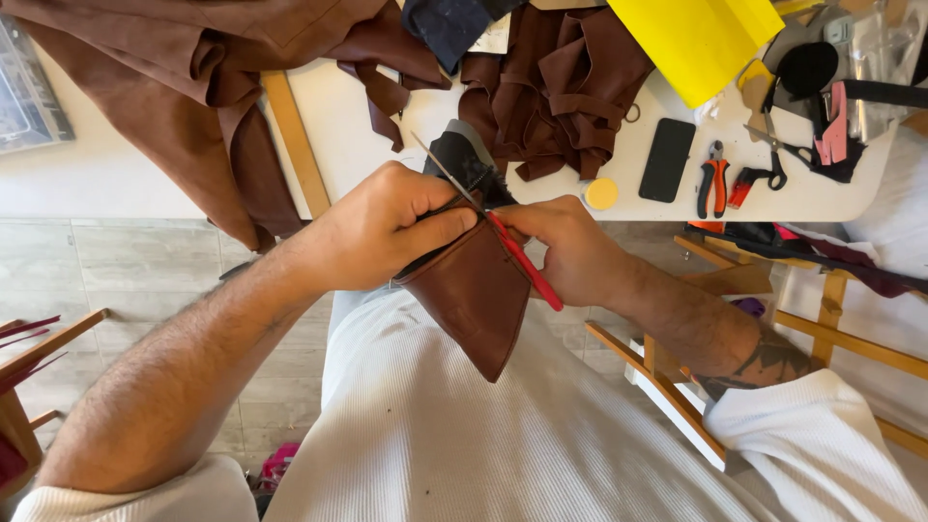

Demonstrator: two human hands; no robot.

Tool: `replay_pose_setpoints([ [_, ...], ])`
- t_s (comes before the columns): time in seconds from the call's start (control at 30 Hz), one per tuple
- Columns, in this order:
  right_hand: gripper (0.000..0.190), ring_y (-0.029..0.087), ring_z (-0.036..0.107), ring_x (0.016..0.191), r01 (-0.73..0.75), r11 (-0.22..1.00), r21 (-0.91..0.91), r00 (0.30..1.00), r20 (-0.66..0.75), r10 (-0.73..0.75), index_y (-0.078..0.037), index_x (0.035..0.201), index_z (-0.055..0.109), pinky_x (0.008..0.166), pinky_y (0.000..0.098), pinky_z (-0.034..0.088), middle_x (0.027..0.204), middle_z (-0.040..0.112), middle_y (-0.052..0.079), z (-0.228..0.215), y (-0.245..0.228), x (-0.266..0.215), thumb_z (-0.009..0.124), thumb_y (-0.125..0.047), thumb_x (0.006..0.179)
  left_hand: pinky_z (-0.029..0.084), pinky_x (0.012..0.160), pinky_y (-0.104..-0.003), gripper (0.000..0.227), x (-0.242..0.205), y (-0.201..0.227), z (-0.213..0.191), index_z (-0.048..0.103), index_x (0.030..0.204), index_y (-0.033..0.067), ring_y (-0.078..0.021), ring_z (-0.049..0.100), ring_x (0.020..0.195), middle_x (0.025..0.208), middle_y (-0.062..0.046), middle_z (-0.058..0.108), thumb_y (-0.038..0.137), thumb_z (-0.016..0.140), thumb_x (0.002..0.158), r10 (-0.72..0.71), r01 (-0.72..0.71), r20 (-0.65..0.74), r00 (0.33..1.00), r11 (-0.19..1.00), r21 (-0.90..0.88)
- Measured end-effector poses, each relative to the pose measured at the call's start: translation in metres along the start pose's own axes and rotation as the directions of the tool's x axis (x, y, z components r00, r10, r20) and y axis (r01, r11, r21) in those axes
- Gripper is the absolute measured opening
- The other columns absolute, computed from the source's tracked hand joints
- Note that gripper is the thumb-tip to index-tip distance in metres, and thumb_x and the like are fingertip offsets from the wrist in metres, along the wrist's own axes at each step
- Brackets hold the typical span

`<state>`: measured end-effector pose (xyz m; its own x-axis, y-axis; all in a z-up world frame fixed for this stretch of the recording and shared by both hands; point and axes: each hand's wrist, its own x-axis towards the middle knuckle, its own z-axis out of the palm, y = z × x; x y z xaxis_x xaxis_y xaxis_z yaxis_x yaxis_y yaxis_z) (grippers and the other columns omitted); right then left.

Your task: The person cuts leather components with scissors and assembles a leather waist bag, including the fine manipulation of installing a zipper slider.

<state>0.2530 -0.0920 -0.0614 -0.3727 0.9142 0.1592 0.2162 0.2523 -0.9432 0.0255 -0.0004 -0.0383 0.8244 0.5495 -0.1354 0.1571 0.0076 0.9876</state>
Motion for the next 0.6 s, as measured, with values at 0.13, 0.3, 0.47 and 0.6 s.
replay_pose_setpoints([
  [0.13,0.023,0.024,0.060,0.059,0.019,0.998,-0.055,1.000,0.015,-0.018,0.006,0.103,0.071,0.060,0.0348,0.053,0.066,0.062,0.013,-0.002,-0.001,0.004,0.080,-0.002,0.083,0.032,0.041,-0.023,0.045,0.004,0.001,0.002,0.045,0.059,0.0108,-0.0078,0.033,0.047,0.045,0.002,0.034,0.012,0.062,0.101,0.016,-0.016,-0.003,1.000,1.000,0.009],
  [0.3,0.013,0.017,0.056,0.055,0.006,1.000,-0.029,1.000,0.010,-0.006,0.005,0.093,0.069,0.057,0.0267,0.050,0.059,0.056,0.007,-0.003,-0.003,0.006,0.077,-0.005,0.089,0.032,0.042,-0.021,0.045,0.006,0.006,0.001,0.046,0.059,0.0108,-0.0066,0.033,0.049,0.047,0.004,0.033,0.012,0.061,0.101,-0.012,0.012,0.014,1.000,0.999,-0.031],
  [0.47,0.012,0.019,0.055,0.052,0.000,0.999,-0.049,0.999,0.036,0.002,0.002,0.091,0.070,0.056,0.0283,0.050,0.058,0.055,0.006,-0.004,0.009,-0.001,0.078,-0.004,0.086,0.032,0.041,-0.020,0.047,0.007,0.000,0.001,0.046,0.058,0.0114,-0.0041,0.033,0.050,0.046,0.005,0.035,0.014,0.062,0.102,-0.014,0.016,0.027,1.000,0.998,-0.063],
  [0.6,0.018,0.024,0.055,0.052,0.001,0.998,-0.070,0.999,0.052,0.002,0.001,0.079,0.061,0.055,0.0328,0.048,0.056,0.052,0.011,-0.008,0.000,0.011,0.077,-0.007,0.085,0.032,0.042,-0.019,0.047,0.010,-0.003,0.001,0.048,0.058,0.0119,-0.0044,0.034,0.048,0.045,0.005,0.037,0.015,0.062,0.103,-0.014,0.016,0.036,0.999,0.998,-0.053],
])
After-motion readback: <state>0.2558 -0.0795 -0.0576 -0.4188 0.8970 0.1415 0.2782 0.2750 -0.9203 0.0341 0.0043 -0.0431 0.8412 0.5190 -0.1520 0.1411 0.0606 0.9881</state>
